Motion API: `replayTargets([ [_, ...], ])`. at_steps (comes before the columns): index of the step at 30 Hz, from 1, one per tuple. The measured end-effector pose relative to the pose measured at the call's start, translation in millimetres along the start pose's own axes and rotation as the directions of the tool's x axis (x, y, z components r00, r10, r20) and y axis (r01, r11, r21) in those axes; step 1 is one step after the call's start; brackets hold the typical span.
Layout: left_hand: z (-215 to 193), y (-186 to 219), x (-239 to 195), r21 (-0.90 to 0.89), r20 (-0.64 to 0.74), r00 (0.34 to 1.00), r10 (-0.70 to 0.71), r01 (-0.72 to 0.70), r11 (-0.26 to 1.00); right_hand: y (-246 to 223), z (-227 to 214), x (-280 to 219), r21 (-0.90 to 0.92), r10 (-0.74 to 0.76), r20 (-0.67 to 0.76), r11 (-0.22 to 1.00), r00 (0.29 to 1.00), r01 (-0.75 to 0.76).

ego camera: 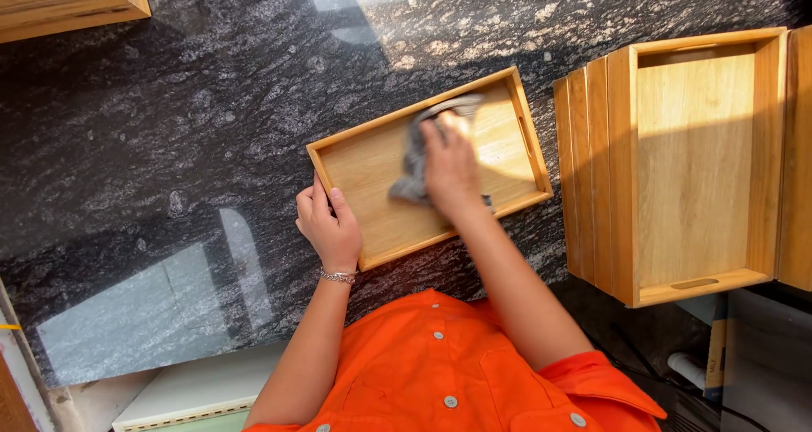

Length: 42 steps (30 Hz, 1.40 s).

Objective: Wiping down wooden serving trays with a cloth on a counter

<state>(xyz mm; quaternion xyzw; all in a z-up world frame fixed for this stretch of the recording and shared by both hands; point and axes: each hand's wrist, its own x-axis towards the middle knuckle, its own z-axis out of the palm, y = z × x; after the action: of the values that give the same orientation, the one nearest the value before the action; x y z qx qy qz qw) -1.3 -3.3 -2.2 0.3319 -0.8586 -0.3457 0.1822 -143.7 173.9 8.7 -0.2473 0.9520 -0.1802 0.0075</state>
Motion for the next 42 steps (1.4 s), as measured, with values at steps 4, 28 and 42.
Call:
replayTargets([
  [4, 0.1, 0.0, -0.9, 0.018, -0.003, 1.0, -0.016, 0.016, 1.0, -52.7, -29.1, -31.1, 0.162, -0.154, 0.224, 0.98, 0.962, 0.119],
  [28, -4.1, -3.1, -4.0, 0.049, 0.058, 0.998, -0.034, 0.031, 0.998, -24.1, -18.0, -9.2, -0.123, 0.119, 0.234, 0.988, 0.965, -0.092],
  [42, -5.1, 5.6, -0.2, 0.047, 0.071, 0.997, -0.002, -0.002, 0.999, 5.3, -19.2, -37.3, 0.04, -0.193, 0.204, 0.981, 0.96, 0.189],
])
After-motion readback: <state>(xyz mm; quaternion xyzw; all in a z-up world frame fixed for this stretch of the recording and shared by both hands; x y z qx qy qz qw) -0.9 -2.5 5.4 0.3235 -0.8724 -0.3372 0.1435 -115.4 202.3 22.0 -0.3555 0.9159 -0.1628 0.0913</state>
